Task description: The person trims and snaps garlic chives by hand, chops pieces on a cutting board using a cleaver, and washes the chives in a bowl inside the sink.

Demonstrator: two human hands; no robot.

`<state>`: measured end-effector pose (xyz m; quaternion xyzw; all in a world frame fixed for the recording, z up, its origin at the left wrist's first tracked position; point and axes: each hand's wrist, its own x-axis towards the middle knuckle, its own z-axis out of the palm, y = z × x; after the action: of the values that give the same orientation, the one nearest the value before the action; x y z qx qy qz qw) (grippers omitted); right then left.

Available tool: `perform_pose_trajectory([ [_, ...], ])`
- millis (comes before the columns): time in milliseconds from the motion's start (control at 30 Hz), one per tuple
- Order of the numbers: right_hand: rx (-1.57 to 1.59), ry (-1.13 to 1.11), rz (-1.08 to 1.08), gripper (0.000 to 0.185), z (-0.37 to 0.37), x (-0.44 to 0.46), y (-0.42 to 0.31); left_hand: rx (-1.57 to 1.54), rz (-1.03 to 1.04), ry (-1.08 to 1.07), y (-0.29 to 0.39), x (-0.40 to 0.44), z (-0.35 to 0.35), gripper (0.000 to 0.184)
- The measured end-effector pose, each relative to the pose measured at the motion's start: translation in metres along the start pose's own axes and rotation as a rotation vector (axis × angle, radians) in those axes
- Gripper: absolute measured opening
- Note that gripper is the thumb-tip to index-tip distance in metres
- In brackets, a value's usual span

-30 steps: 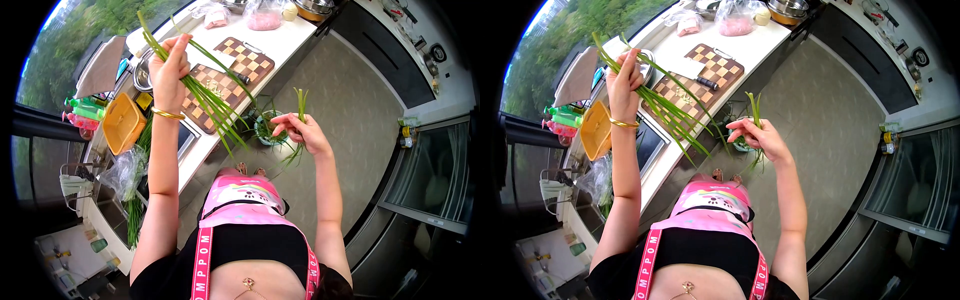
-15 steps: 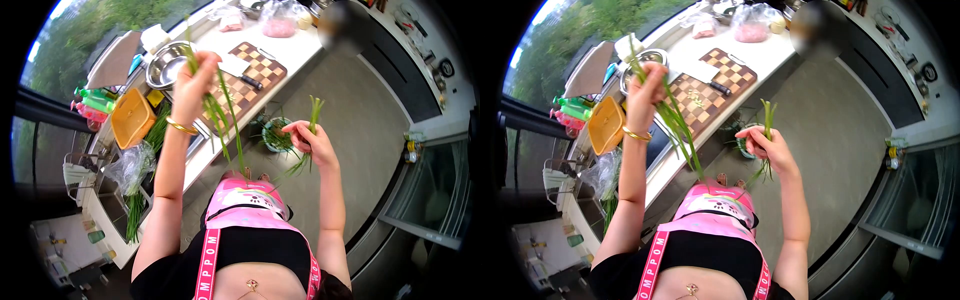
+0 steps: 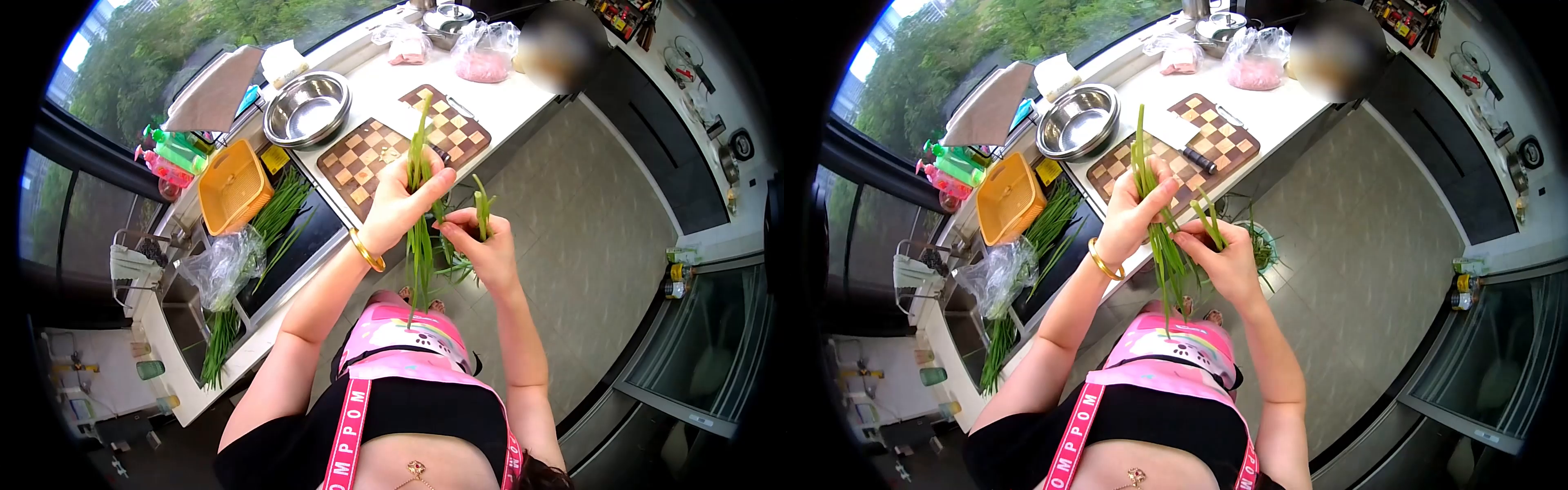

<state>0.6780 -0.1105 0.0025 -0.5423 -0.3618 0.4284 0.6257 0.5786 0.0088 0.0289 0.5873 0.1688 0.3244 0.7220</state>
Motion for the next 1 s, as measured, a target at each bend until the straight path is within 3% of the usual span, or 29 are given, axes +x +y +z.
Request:
perform_pose_trajectory([
  [33,-0.020,-0.006,-0.016,0.012,0.001,0.000,-0.001,0.224,0.085,0.002,-0.003,0.000,0.000,0.021],
  [67,-0.020,-0.004,-0.013,0.012,-0.001,0.000,-0.003,0.221,0.082,0.001,-0.004,0.001,0.000,0.021],
  [133,0.076,-0.093,0.062,0.017,-0.007,0.000,-0.007,-0.112,0.029,-0.019,-0.005,0.003,-0.001,0.030],
  [200,0.062,-0.087,0.052,0.019,-0.010,0.000,-0.008,0.110,0.122,-0.026,-0.003,0.006,-0.002,0.040],
  [300,0.127,-0.142,0.142,0.017,-0.016,0.001,-0.012,0.125,0.050,0.003,0.005,0.002,0.008,0.033],
  [367,0.138,-0.119,0.131,0.015,-0.017,0.001,-0.007,0.480,0.167,-0.031,0.007,0.001,0.017,0.015],
  [467,0.108,-0.087,0.129,0.013,-0.017,0.003,-0.001,0.550,0.139,-0.046,0.007,0.001,0.025,0.019],
  [533,0.114,-0.057,0.034,0.014,-0.015,0.001,-0.005,0.532,0.115,0.003,0.005,0.003,0.026,0.016],
  [633,0.254,-0.062,-0.015,0.021,-0.022,-0.001,-0.004,0.207,0.001,-0.049,0.001,0.008,0.021,0.016],
  [700,0.271,-0.047,-0.028,0.032,-0.027,-0.002,-0.001,0.287,-0.007,-0.035,0.005,0.009,0.017,0.016],
  [800,0.369,0.068,0.000,0.032,-0.022,-0.002,-0.007,0.323,-0.022,-0.023,0.007,0.009,0.014,0.017],
  [1000,0.175,-0.082,-0.006,0.028,-0.034,-0.007,-0.011,0.185,-0.023,-0.085,0.011,0.009,0.013,0.014],
])
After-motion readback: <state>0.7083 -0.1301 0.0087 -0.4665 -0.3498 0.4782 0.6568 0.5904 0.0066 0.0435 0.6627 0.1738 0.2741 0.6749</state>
